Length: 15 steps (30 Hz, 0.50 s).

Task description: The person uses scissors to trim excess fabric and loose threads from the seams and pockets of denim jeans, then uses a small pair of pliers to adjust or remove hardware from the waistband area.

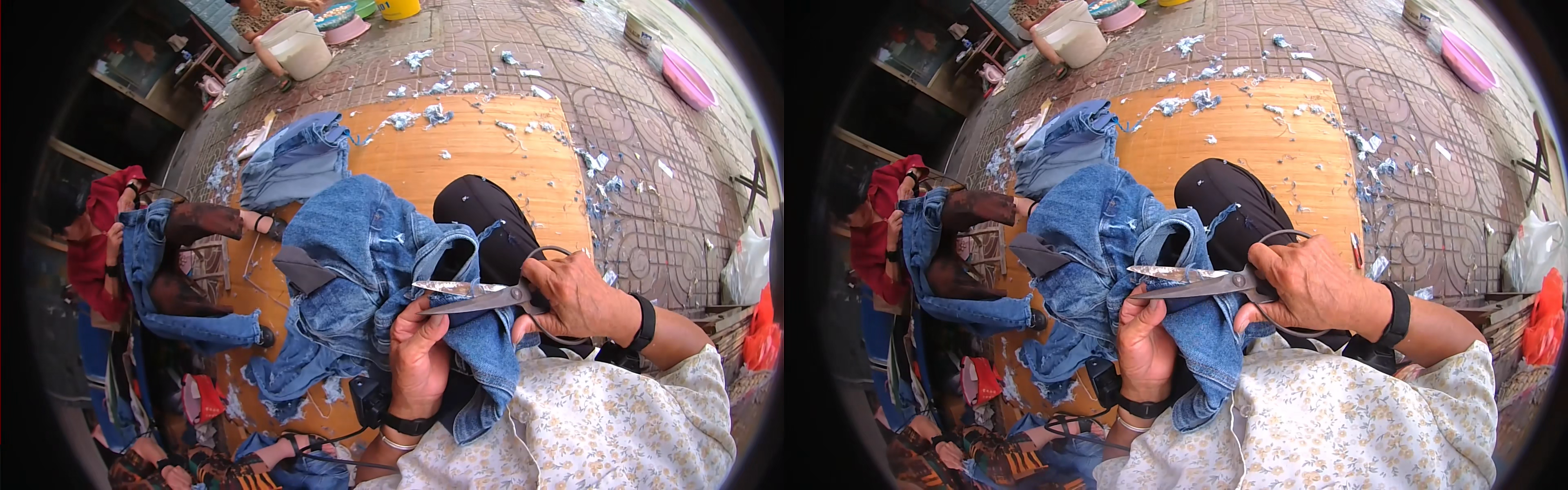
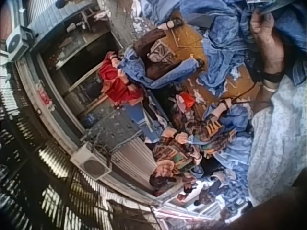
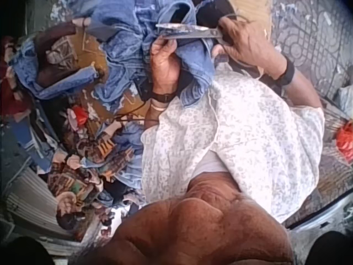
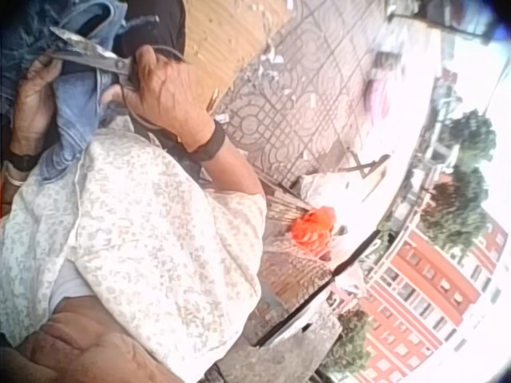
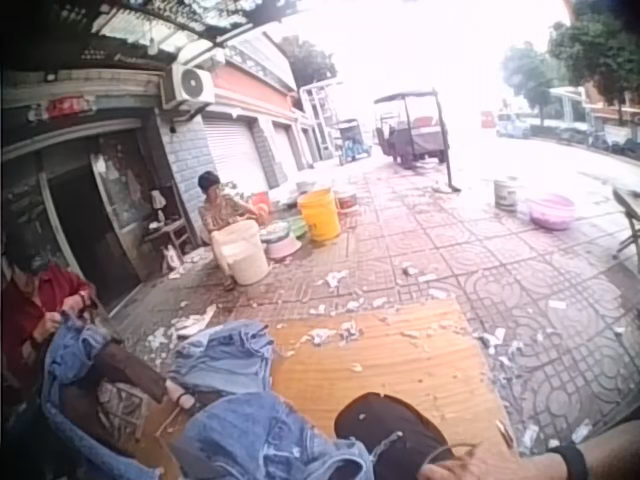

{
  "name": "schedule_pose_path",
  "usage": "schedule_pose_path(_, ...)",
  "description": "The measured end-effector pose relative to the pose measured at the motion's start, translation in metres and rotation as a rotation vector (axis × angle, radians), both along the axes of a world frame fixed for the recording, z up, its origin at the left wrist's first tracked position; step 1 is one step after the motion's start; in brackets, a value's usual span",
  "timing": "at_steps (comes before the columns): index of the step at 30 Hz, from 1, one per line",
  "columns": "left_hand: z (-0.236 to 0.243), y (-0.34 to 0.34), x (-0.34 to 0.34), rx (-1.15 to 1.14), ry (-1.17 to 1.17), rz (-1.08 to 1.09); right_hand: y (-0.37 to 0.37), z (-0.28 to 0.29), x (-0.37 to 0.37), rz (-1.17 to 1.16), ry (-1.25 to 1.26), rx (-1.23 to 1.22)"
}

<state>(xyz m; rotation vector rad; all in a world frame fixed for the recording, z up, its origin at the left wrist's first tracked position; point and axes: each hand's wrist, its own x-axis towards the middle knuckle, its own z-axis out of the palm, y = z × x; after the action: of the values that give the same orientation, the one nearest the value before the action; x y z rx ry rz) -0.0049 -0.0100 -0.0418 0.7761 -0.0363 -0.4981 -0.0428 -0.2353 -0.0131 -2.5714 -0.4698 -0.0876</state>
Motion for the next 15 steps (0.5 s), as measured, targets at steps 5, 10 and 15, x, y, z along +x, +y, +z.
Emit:
schedule_pose_path(5,0.002,-0.002,0.0,0.017,0.001,0.005,-0.001,0.0,-0.001,-0.014,0.059,0.001)
schedule_pose_path(10,0.006,-0.005,0.001,0.038,-0.03,-0.004,-0.009,-0.018,0.002,-0.214,0.247,0.531)
schedule_pose_path(15,0.015,-0.004,0.007,0.06,-0.06,-0.067,-0.006,-0.005,0.003,-0.259,0.268,0.831)
